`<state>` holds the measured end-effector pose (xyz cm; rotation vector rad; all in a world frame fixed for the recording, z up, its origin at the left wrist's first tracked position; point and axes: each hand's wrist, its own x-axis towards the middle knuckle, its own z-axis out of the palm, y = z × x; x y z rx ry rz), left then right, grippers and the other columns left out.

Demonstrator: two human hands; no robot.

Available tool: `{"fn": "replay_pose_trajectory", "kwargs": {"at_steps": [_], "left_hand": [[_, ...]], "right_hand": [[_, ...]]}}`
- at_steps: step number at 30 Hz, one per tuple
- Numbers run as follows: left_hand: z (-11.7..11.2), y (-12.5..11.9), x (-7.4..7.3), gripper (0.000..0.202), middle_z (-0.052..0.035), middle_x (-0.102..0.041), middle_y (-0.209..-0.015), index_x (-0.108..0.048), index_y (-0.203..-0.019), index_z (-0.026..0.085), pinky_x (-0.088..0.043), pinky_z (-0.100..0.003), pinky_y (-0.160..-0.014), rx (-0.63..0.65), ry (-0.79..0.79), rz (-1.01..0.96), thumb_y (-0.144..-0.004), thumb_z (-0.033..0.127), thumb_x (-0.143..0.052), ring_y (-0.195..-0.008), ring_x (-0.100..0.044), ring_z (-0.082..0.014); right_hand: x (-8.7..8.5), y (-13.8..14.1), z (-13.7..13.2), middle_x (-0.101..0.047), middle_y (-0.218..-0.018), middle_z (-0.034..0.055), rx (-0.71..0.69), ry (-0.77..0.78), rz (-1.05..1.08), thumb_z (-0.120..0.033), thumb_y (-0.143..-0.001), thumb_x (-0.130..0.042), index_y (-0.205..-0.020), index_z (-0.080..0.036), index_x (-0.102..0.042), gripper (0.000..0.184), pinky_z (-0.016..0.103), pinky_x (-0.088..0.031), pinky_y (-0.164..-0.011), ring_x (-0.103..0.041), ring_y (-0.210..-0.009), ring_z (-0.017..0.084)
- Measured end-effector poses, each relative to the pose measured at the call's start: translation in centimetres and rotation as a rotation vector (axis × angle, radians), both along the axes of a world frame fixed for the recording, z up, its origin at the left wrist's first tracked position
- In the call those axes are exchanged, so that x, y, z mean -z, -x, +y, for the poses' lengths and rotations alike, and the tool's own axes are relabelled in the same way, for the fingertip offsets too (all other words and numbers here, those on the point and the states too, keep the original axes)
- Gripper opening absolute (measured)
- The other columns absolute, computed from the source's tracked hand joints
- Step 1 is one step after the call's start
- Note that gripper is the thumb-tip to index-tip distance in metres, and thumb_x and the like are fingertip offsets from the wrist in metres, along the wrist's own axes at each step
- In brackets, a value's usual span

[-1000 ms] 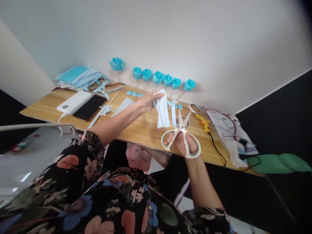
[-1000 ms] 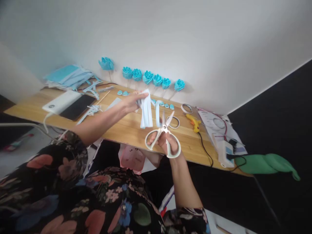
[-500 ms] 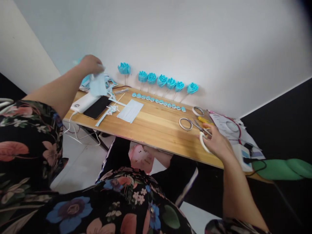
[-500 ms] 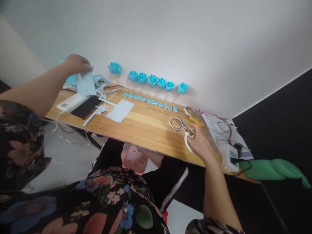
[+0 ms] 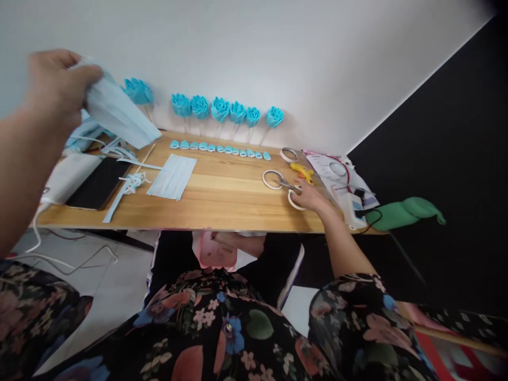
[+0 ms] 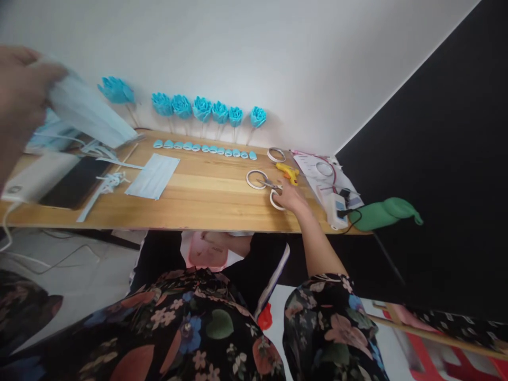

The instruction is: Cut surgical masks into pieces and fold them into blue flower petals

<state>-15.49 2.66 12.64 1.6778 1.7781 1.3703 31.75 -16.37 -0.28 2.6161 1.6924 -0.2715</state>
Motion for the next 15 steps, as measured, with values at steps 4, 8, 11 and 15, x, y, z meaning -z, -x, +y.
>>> {"fn": "replay_pose_trajectory", "kwargs": {"at_steps": [4,8,11,15], "left_hand": [[-1.2,-5.2,1.7,0.016,0.0035,-0.047,-0.065,-0.063,-0.085,0.012,-0.036,-0.022,-0.062,0.375,0.096,-0.165,-0.08,0.027,-0.064,-0.06,-0.042,-0.0056],[-2.0,-10.2,4.9,0.017,0.0009,-0.056,-0.065,-0.062,-0.078,0.017,-0.036,-0.024,-0.056,0.668,0.167,-0.237,-0.078,0.032,-0.071,-0.062,-0.048,-0.0119],[-3.2,-13.4,6.5,0.019,-0.0005,-0.06,-0.067,-0.064,-0.079,0.017,-0.039,-0.025,-0.059,0.781,0.21,-0.277,-0.079,0.034,-0.072,-0.065,-0.055,-0.0142],[-2.5,-14.0,7.1,0.024,-0.0025,-0.067,-0.078,-0.069,-0.092,0.015,-0.042,-0.021,-0.062,0.86,0.174,-0.281,-0.087,0.038,-0.068,-0.073,-0.061,-0.0142]], "right_hand": [[-2.9,1.7,0.1,-0.062,-0.136,0.0229,-0.082,-0.034,-0.006,-0.037,-0.08,-0.071,-0.14,-0.012,-0.055,0.067,0.053,-0.043,-0.105,-0.057,-0.127,0.04],[-4.9,7.1,1.6,-0.065,-0.136,0.0106,-0.329,-0.309,0.561,-0.046,-0.087,-0.066,-0.139,-0.026,-0.057,0.057,0.052,-0.041,-0.112,-0.056,-0.131,0.03],[-3.8,12.1,4.5,-0.068,-0.13,0.0072,-0.425,-0.395,1.06,-0.048,-0.079,-0.075,-0.136,-0.028,-0.059,0.063,0.046,-0.047,-0.106,-0.06,-0.125,0.026],[-0.6,15.9,8.6,-0.076,-0.095,0.0014,-0.327,-0.456,1.417,-0.048,-0.071,-0.079,-0.102,-0.02,-0.072,0.043,0.033,-0.055,-0.082,-0.068,-0.092,0.02]]}}
